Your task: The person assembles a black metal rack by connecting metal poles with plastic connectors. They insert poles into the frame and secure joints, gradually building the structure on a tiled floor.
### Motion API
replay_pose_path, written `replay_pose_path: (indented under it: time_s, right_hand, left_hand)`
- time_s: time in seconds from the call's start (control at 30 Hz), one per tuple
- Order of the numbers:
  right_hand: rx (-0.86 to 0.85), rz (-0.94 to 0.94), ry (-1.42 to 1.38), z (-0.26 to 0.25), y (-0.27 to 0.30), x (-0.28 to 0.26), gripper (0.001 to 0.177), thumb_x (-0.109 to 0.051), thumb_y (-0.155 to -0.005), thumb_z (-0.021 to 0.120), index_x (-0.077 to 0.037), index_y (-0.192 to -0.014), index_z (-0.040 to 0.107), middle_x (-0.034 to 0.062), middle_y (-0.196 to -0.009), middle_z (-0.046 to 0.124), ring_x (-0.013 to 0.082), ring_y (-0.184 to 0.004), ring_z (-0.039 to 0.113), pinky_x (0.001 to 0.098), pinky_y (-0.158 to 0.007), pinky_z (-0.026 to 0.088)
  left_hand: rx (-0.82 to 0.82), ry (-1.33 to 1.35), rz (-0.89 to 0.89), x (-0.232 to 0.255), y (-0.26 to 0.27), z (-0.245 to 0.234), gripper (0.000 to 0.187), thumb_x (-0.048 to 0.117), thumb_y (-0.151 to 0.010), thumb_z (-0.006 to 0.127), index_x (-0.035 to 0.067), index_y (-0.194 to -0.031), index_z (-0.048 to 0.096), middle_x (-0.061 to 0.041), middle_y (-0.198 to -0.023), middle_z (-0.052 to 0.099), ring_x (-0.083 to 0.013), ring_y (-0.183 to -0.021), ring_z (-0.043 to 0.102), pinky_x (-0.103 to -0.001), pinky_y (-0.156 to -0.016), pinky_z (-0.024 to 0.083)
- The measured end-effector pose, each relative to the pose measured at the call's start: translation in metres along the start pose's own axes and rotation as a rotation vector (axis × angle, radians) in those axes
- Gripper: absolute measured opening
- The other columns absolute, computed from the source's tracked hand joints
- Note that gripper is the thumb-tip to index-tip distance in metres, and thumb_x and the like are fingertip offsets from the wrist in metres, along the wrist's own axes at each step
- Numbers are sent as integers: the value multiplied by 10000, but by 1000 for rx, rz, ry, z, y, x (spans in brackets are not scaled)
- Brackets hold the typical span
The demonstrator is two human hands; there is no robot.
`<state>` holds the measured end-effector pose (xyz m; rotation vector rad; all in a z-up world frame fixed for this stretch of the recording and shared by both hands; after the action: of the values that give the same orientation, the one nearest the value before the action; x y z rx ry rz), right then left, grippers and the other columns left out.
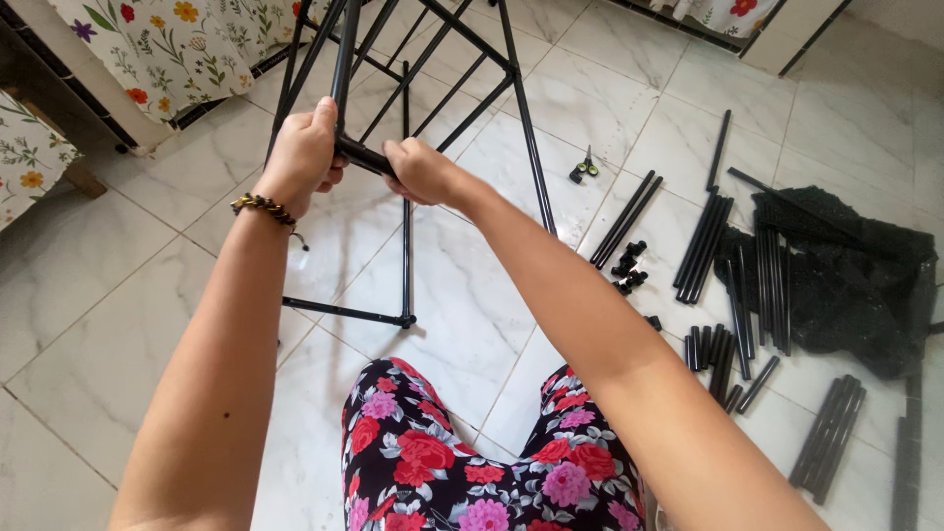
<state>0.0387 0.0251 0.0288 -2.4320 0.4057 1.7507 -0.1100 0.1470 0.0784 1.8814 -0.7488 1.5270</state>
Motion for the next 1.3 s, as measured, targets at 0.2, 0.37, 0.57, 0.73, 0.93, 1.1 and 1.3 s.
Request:
replay_pose_path:
  time_s: [0.2,0.37,0.57,0.73,0.93,1.1,1.3]
  right_hand:
    - [683,-292,535,19,2,17,692,-331,-1084,352,-73,-479,565,174,-485,577,309,-425,545,382,-477,435]
    - [987,-439,738,37,18,17,703,-300,-1095,340,-88,-454,538,144,-422,513,328,-347,506,435,-379,384]
    - [366,-286,249,-4,17,3,741,-488,-1100,292,-41,-628,648,69,-487,530,206,-435,513,349,-450,424]
    - [19,-150,53,-34,48,-5,531,-387,-1055,314,-23,-987,694,15,-727,649,99,-686,601,244,-677,516]
    - [99,-241,238,-28,72,19,343,77,-907,469,-42,-1161,665,31,-835,586,120,-810,543,258,-783,486]
    - [162,-294,-7,-9,74,77,225,46,-965,520,-10,-1131,661,10,-932,711,76,-913,678,253,-881,578]
    - [319,-175,282,32,87,169,219,28,-819,772,-7,-1015,683,107,-861,739,140,-760,691,307,-701,563]
  left_hand:
    - [34,28,7,5,3,9,481,435,-1094,370,85,-775,450,-22,-616,493,-108,-433,405,-296,-392,278]
    - [53,12,-16,4,6,16,481,436,-1099,356,96,-767,430,-15,-609,478,-99,-428,385,-290,-385,262]
    - [69,86,-25,1,4,10,491,449,-1103,381,110,-751,431,-3,-611,480,-87,-424,367,-282,-381,243]
    - [120,-58,41,0,6,12,456,459,-1040,537,119,-738,509,19,-599,516,-78,-439,456,-269,-382,325]
    - [252,-427,311,-4,0,25,416,378,-925,723,40,-710,613,-110,-638,648,-221,-563,638,-375,-520,478]
    - [342,-773,530,-21,-13,67,420,391,-893,726,-14,-791,681,-260,-750,682,-439,-702,687,-525,-641,559]
    - [128,-903,454,-82,7,142,385,408,-904,683,23,-918,678,-233,-863,719,-435,-796,705,-544,-675,566]
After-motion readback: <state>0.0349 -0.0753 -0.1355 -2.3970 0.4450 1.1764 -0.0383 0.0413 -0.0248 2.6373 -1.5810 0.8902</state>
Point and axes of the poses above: each hand's wrist, its own y-axis away from the middle knuckle, its own z-axis out of the palm, x = y × z, the point moved 1 cm from there along -y, towards the middle knuckle
